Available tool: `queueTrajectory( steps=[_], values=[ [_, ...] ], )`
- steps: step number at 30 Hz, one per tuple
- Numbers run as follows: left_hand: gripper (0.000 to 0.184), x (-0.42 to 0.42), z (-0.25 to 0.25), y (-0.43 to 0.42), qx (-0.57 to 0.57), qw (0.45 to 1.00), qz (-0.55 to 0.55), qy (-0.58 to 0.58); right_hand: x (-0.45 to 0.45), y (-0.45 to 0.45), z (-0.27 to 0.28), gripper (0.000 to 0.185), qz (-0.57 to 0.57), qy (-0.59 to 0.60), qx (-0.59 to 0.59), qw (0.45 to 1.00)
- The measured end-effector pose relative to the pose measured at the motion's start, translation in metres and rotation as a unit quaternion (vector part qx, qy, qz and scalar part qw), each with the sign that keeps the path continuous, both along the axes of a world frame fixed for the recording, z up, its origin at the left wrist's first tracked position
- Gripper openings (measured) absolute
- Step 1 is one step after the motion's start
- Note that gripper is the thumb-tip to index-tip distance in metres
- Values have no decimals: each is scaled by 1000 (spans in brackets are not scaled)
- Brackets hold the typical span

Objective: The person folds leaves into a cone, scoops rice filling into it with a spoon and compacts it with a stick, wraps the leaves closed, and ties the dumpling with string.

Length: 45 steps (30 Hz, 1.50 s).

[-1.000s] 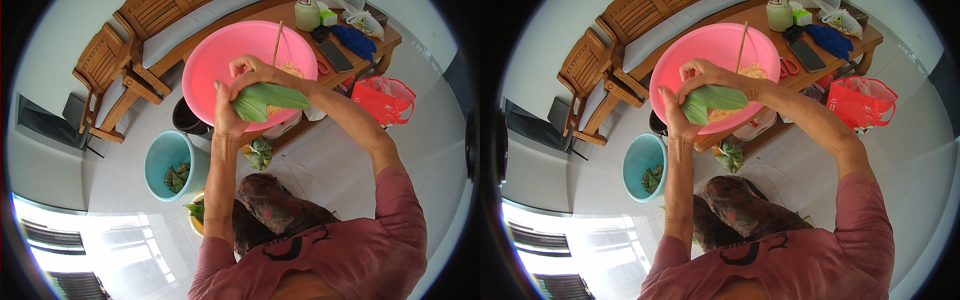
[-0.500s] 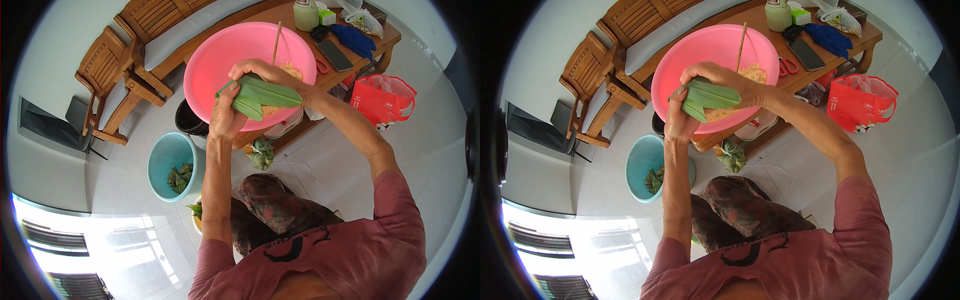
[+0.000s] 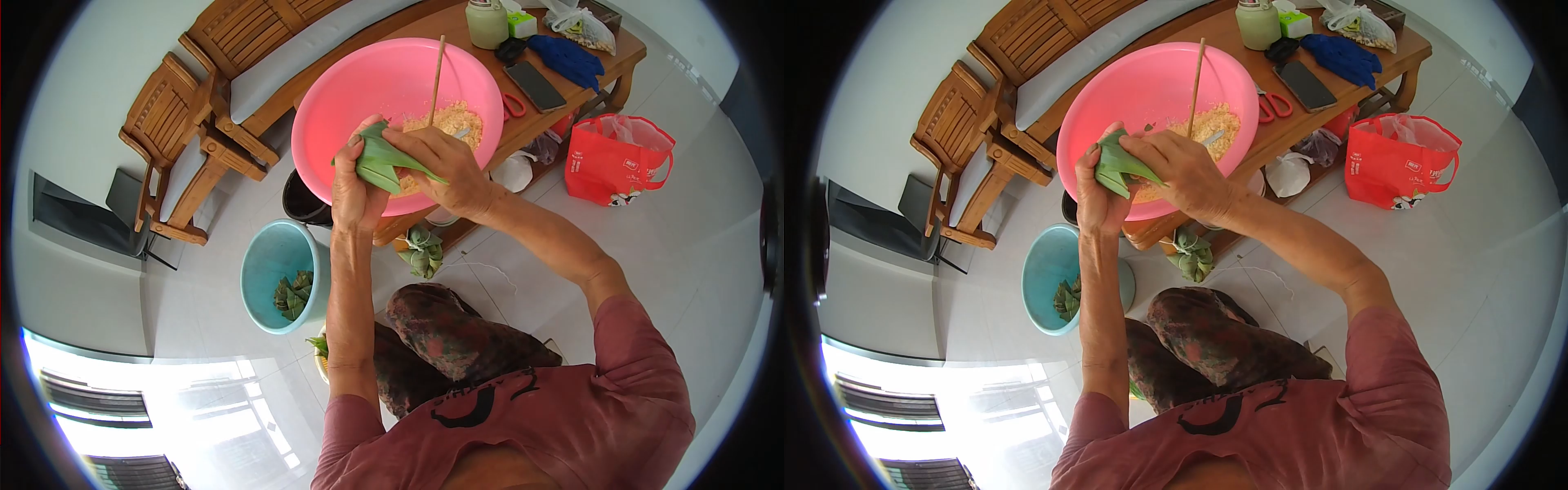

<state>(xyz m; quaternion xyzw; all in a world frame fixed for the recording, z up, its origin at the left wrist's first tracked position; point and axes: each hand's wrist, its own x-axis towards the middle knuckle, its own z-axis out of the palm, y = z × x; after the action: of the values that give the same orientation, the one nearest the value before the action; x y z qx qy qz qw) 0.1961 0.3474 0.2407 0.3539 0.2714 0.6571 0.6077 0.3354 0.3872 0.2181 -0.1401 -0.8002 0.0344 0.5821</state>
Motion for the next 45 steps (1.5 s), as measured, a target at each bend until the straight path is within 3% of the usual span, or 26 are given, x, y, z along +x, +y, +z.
queueTrajectory(
  steps=[6, 12, 15, 16, 19, 23, 25, 26, 28, 31, 34, 38, 43, 45],
  values=[
    [40, 1, 6, -1, -60, 998, 32, 4, 3, -17, -4, 49, -130, -85, 24, 988],
    [35, -11, -1, -9, -143, 990, 6, 21, 28, -1, 5, 44, 16, -198, 93, 976],
    [30, -18, -6, -9, -113, 989, -88, 24, 40, 8, 34, 39, 193, -122, -34, 973],
    [30, -11, -2, -13, -133, 988, -75, 16, 39, 6, 43, 37, 240, -121, -127, 955],
    [31, 5, 6, -20, -167, 984, -62, 4, 35, 4, 59, 44, 296, -236, -68, 923],
    [31, 3, -3, -21, -133, 983, -127, -16, 29, 3, 57, 33, 285, -324, -120, 894],
    [25, 1, -4, -20, -110, 968, -210, -87, 32, -3, 62, 28, 242, -336, 7, 910],
    [28, 3, -3, -22, -131, 975, -172, -54, 33, -5, 65, 25, 219, -341, 72, 911],
    [34, 12, 2, -29, -176, 980, -95, 13, 35, -8, 63, 21, 217, -340, 119, 907],
    [32, 16, 0, -34, -163, 981, -99, 26, 36, -14, 61, 18, 208, -329, 169, 906],
    [17, 13, -6, -35, -134, 987, -81, 21, 39, -24, 61, 15, 187, -315, 181, 913],
    [17, 19, -1, -44, -114, 990, -83, 0, 37, -27, 57, 13, 188, -290, 180, 921],
    [17, 29, -14, -52, -113, 993, 6, 30, 33, -34, 45, 16, 227, -237, 61, 943],
    [25, 26, -25, -53, -48, 998, -9, 36, 32, -37, 38, 22, 237, -193, 18, 952]
  ],
)
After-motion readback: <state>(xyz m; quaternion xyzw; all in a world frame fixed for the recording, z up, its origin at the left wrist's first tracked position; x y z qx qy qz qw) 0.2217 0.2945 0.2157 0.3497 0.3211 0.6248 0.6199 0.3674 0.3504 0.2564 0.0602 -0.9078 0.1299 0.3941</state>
